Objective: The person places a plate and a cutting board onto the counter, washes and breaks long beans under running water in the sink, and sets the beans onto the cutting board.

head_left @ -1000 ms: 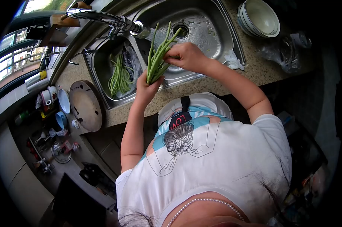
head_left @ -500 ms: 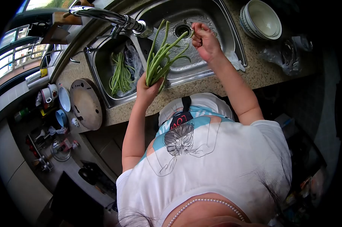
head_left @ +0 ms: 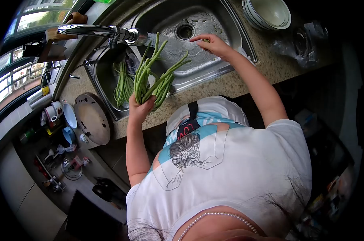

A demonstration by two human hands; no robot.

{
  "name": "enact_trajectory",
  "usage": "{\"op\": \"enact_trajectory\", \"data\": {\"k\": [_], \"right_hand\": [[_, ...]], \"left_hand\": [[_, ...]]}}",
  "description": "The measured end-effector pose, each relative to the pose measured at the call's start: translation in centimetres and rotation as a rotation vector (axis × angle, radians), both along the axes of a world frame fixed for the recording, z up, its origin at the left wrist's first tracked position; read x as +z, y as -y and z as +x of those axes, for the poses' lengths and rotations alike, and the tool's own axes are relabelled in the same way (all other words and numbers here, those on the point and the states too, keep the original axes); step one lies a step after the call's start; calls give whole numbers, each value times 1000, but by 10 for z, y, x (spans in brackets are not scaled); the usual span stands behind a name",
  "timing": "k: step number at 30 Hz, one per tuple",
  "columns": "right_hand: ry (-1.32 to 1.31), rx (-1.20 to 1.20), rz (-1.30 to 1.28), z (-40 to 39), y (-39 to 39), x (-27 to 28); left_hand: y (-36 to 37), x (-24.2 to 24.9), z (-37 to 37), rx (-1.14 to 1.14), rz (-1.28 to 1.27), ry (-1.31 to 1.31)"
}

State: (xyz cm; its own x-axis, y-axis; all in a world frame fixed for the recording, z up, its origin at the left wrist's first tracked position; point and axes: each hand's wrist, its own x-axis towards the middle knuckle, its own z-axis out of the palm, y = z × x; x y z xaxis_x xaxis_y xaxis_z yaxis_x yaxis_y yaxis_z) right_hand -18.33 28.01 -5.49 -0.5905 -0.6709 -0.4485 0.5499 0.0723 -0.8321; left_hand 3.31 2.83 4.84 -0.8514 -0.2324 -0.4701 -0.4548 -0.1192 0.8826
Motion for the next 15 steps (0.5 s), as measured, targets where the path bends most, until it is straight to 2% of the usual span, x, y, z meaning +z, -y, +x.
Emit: {"op": "enact_trajectory", "data": {"k": [2,3,4,6,8,11,13,14,15], "right_hand": [[-384,137,36,6,12,-10],[-473,127,-30,14,20,-7],[-471,124,-31,14,22,-10],[-474,501,40,8,25,-14],[-473,550,56,7,25,-14],[-495,434,-4,7,24,-15],[-799,228,98,7,26,-15],[-798,228,100,8,30,-16],[-772,36,78,11,37,-20]], "left_hand": [[5,3,2,-42,21,-8],[6,4,2,-27,24,-21],[7,6,2,-30,23,-19],[11,11,1,10,-12,-35],[20,10,5,-25,-4,-59],[25,10,8,4,0,-76],[23,10,10,11,-10,-49],[22,9,11,19,-23,-24],[19,7,12,19,-21,-23]]}}
